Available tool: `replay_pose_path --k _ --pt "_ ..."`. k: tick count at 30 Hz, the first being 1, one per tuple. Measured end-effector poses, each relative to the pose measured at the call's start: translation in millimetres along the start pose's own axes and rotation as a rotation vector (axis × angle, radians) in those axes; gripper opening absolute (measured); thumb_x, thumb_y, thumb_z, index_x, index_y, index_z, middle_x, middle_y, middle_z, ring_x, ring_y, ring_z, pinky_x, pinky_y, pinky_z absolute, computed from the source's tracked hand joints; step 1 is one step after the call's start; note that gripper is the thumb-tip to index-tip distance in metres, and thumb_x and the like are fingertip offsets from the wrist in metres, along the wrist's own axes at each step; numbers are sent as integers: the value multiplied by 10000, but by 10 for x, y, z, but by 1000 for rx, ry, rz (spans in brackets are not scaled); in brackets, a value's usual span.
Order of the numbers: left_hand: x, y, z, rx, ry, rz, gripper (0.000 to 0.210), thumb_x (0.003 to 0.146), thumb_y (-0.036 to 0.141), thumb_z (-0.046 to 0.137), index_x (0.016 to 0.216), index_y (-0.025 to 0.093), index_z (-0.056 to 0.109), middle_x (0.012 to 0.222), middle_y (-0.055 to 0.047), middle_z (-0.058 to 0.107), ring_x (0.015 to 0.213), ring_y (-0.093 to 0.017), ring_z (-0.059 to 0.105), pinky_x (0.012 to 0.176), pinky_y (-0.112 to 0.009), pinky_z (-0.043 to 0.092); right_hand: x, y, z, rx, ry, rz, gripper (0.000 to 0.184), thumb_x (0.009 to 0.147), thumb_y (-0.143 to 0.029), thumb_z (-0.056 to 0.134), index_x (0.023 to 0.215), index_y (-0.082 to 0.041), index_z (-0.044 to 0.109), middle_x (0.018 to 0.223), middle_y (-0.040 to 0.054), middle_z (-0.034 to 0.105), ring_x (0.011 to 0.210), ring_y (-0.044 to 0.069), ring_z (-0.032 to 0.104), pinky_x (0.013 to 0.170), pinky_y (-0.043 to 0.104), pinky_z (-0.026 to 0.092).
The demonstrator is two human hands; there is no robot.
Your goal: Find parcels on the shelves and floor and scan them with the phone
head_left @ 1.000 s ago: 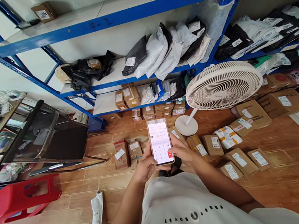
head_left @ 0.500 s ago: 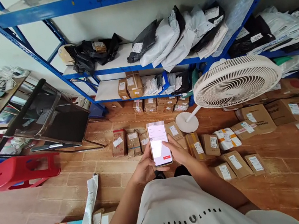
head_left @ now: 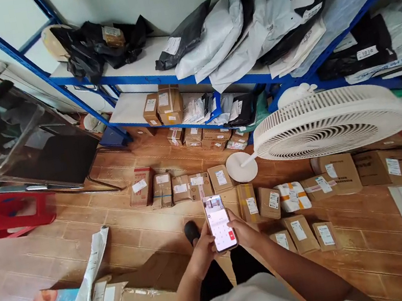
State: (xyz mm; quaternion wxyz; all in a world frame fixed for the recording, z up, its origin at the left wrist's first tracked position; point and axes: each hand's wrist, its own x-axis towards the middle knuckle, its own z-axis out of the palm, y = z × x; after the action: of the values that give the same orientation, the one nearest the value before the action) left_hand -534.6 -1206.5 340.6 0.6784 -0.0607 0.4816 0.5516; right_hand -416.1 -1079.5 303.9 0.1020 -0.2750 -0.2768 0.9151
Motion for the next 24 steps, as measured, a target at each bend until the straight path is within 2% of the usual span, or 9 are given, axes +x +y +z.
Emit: replay_pose_path --k 3,6,9,11,14,17,20,22,24 --pt "484 -316 -353 103 244 -22 766 793 429 606 1505 332 338 1497 -84 479 1327 -305 499 1036 -486 439 214 204 -493 19 68 55 535 743 -303 645 1267 -253 549 1126 66 743 1006 261 701 882 398 532" --pt "1040 -690 -961 133 420 -52 683 777 490 594 1416 300 446 1481 -94 504 1334 -303 501 1048 -477 434 583 509 -1029 61 114 120 531 792 -360 628 1303 -256 535 1136 89 747 1013 297 712 884 462 538" --pt "1705 -1073 -1663 75 540 -103 605 757 459 591 1320 249 515 1413 -124 569 1254 -298 573 972 -439 492 1078 919 -1660 98 174 154 558 812 -399 632 1342 -260 520 1125 106 755 998 329 728 873 514 544" --pt "2203 -1289 -2102 56 593 -94 594 727 443 631 1272 228 540 1352 -135 610 1231 -285 592 922 -390 507 1440 1222 -2135 74 232 127 569 808 -383 648 1349 -256 528 1117 104 761 997 331 733 887 516 544" --pt "3002 -1476 -2616 50 614 -38 624 642 439 721 1206 214 575 1262 -133 651 1202 -273 606 865 -328 502 1951 1648 -2874 40 307 73 565 802 -364 662 1344 -255 545 1148 91 759 1028 321 728 927 499 535" --pt "3769 -1444 -2852 59 603 39 587 632 449 734 1148 200 608 1211 -129 659 1104 -255 632 815 -305 480 2371 1973 -3537 19 335 54 548 811 -385 667 1331 -246 562 1158 91 759 1042 320 726 932 496 535" --pt "4319 -1249 -2835 41 521 80 501 732 438 676 1170 204 607 1177 -101 660 1002 -191 613 756 -259 443 2701 2188 -4058 -1 323 54 513 830 -421 663 1306 -246 586 1147 88 765 1013 317 738 915 502 543" --pt "4512 -1130 -2795 -22 376 173 465 809 452 640 1210 222 583 1105 -70 654 879 -144 568 694 -237 417 2884 2298 -4339 -18 308 48 472 853 -461 649 1269 -241 615 1139 85 769 995 301 745 923 483 542" --pt "4611 -1088 -2821 77 134 303 381 889 471 596 1195 245 591 1041 -39 638 849 -133 529 696 -238 417 3042 2403 -4590 -47 305 40 451 873 -505 631 1227 -226 647 1119 90 776 981 286 750 936 457 539"
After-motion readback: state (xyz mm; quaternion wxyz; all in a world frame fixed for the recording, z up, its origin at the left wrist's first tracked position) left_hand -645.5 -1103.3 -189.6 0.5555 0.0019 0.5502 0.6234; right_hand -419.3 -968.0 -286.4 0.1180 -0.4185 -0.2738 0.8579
